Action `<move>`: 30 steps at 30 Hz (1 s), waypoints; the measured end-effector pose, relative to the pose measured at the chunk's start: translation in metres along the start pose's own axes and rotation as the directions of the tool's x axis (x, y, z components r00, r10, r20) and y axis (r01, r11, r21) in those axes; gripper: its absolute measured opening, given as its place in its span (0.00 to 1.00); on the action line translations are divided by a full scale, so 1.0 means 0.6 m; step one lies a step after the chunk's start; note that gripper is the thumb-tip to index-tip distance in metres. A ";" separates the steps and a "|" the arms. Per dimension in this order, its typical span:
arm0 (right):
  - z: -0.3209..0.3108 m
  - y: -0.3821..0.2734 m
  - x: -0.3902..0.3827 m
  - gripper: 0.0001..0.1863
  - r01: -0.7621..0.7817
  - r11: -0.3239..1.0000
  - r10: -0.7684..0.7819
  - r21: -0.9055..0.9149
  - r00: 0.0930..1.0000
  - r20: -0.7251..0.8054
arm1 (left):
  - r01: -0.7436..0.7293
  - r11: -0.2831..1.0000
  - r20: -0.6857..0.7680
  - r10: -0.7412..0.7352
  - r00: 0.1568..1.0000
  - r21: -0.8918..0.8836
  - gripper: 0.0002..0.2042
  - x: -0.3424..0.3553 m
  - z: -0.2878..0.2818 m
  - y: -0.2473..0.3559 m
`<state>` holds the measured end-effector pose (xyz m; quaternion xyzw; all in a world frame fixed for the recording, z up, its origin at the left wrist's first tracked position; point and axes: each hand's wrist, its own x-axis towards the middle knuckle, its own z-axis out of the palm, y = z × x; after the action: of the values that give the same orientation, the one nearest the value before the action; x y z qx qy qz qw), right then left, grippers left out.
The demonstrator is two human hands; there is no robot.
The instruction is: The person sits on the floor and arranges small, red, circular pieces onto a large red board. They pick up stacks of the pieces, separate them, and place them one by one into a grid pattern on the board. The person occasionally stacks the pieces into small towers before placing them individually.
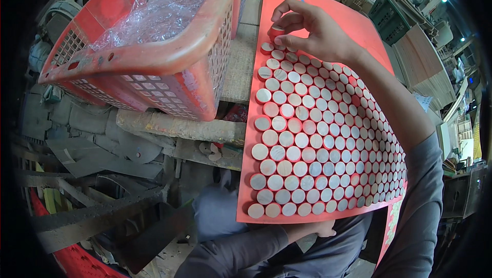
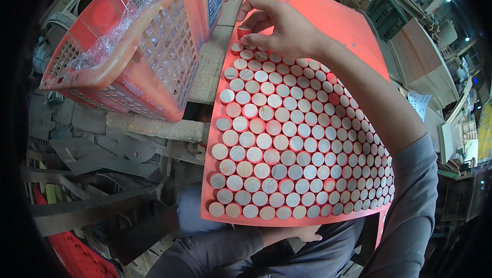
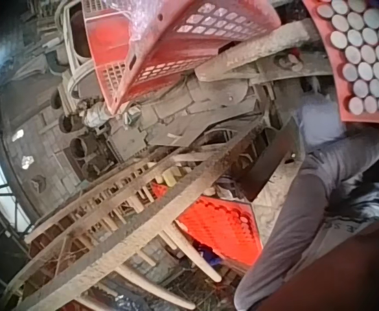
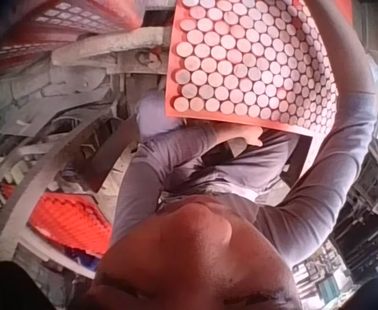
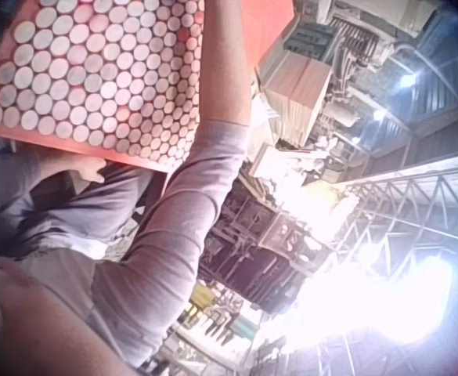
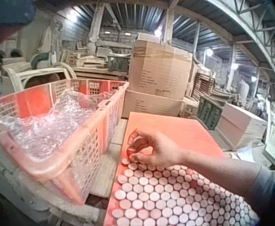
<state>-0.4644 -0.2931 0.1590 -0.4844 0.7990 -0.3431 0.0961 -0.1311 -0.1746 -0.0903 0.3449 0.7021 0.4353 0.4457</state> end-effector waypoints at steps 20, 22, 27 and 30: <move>-0.048 0.020 -0.046 0.16 -0.197 0.965 0.188 -0.174 0.980 -0.066 | -0.029 0.998 -0.095 0.035 0.995 0.062 0.36 -0.006 0.003 -0.002; -0.052 0.027 -0.059 0.17 -0.243 0.950 0.234 -0.198 0.970 -0.068 | -0.010 0.997 -0.066 0.015 0.998 0.077 0.36 -0.013 -0.006 0.003; -0.049 0.023 -0.067 0.13 -0.289 0.954 0.289 -0.077 0.957 -0.002 | 0.029 0.992 -0.015 -0.027 1.000 0.123 0.36 -0.013 -0.011 0.006; -0.053 0.019 -0.069 0.12 -0.302 0.950 0.305 -0.071 0.952 0.025 | 0.007 0.995 -0.053 -0.002 0.999 0.103 0.36 -0.010 -0.005 0.004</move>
<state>-0.4668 -0.2404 0.1678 -0.3648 0.8731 -0.2887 0.1460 -0.1316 -0.1799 -0.0852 0.3541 0.7360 0.4067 0.4094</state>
